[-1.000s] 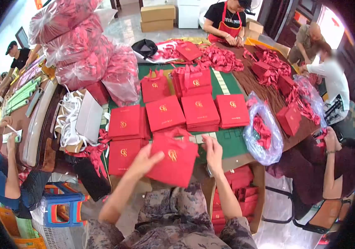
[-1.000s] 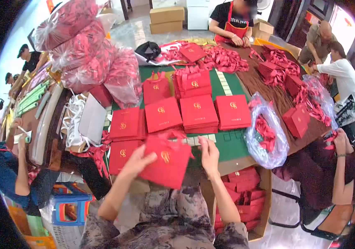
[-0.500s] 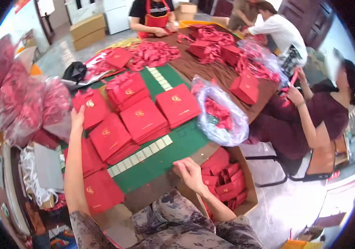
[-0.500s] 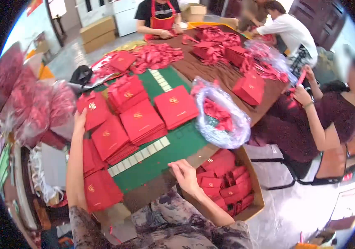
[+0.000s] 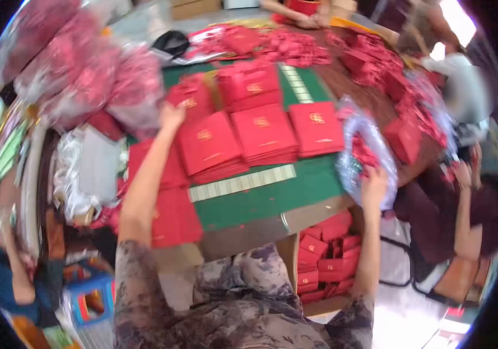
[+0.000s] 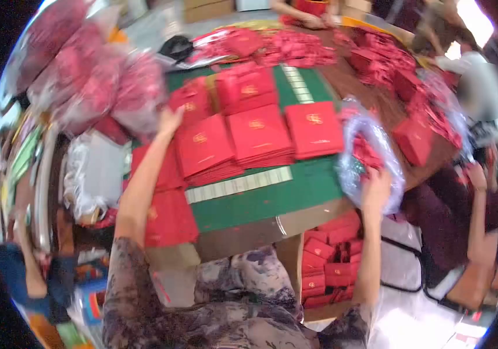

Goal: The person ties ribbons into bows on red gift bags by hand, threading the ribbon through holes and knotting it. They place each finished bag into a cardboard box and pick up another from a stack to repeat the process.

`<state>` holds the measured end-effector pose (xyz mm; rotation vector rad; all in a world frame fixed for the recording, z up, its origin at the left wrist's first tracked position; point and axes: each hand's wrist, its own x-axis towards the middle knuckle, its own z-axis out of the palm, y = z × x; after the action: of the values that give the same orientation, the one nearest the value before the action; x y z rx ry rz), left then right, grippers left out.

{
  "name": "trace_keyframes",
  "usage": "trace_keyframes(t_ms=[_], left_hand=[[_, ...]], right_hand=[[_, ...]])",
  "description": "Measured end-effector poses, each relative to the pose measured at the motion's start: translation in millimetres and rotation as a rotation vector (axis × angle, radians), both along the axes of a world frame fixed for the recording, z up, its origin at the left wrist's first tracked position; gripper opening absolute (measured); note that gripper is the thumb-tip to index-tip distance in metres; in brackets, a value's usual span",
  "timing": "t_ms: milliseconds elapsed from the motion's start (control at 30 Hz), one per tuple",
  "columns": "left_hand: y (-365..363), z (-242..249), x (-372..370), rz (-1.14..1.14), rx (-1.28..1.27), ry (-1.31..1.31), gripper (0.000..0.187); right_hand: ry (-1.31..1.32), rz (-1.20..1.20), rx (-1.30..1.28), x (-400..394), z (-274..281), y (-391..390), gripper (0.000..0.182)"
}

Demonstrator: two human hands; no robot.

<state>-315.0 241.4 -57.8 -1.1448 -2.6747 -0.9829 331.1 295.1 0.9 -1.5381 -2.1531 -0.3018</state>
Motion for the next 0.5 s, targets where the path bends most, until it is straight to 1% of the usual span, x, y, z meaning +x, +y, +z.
trace_keyframes(t_ms=[33,67,100,133,167,200,233,267,300,333,367,400,433,467,500], left_hand=[[5.3,-7.0,-1.8,0.059,0.008,0.166,0.084],[-6.6,23.6,22.1,-0.01,-0.002,0.144,0.078],[0.2,4.5,2.4,-0.145,0.092,0.037,0.071],[-16.9,38.7,29.8,-0.14,0.091,-0.045,0.066],[-33.1,67.5,54.7,-0.19,0.095,-0.096,0.061],[-43.9,67.2,66.7,-0.278,0.276,-0.227,0.056],[-59.6,89.1,83.7,-0.368,0.192,-0.305,0.047],[-76.0,96.1,98.3,-0.442,0.221,-0.365,0.043],[-96.2,115.4,119.1,-0.527,0.17,-0.437,0.033],[-112.2,116.8,136.3,-0.637,0.246,-0.505,0.026],[-130.1,118.5,156.5,-0.692,0.26,-0.565,0.021],[-149.6,127.8,179.9,-0.701,0.204,-0.659,0.021],[-165.5,125.0,198.0,-0.76,0.149,-0.781,0.021],[-178.7,114.9,214.0,-0.789,0.112,-0.887,0.021],[-190.8,101.1,228.9,-0.857,0.099,-0.934,0.024]], right_hand=[[-0.043,-0.075,-0.077,3.2,-2.6,2.5,0.026],[-0.04,-0.055,-0.057,10.0,-12.0,9.2,0.018],[-0.083,-0.076,-0.064,13.3,-13.5,10.5,0.014],[-0.002,-0.036,-0.018,10.3,-11.6,5.2,0.012],[-0.002,-0.039,-0.003,6.6,-6.7,1.8,0.01],[0.034,0.002,0.025,1.1,-0.1,-6.1,0.01],[0.072,0.041,0.057,-7.7,7.5,-14.9,0.01],[0.071,0.056,0.054,-18.7,17.6,-28.8,0.01],[0.137,0.122,0.085,-33.8,28.6,-46.6,0.009],[0.204,0.187,0.117,-49.7,34.9,-64.6,0.008],[0.265,0.217,0.058,-64.0,36.1,-82.7,0.008],[0.324,0.243,0.004,-78.8,37.0,-100.5,0.007],[0.395,0.318,-0.066,-96.6,39.0,-117.3,0.009],[0.386,0.364,-0.068,-116.4,44.8,-138.9,0.011],[0.399,0.399,-0.12,-133.8,46.5,-155.1,0.014]])
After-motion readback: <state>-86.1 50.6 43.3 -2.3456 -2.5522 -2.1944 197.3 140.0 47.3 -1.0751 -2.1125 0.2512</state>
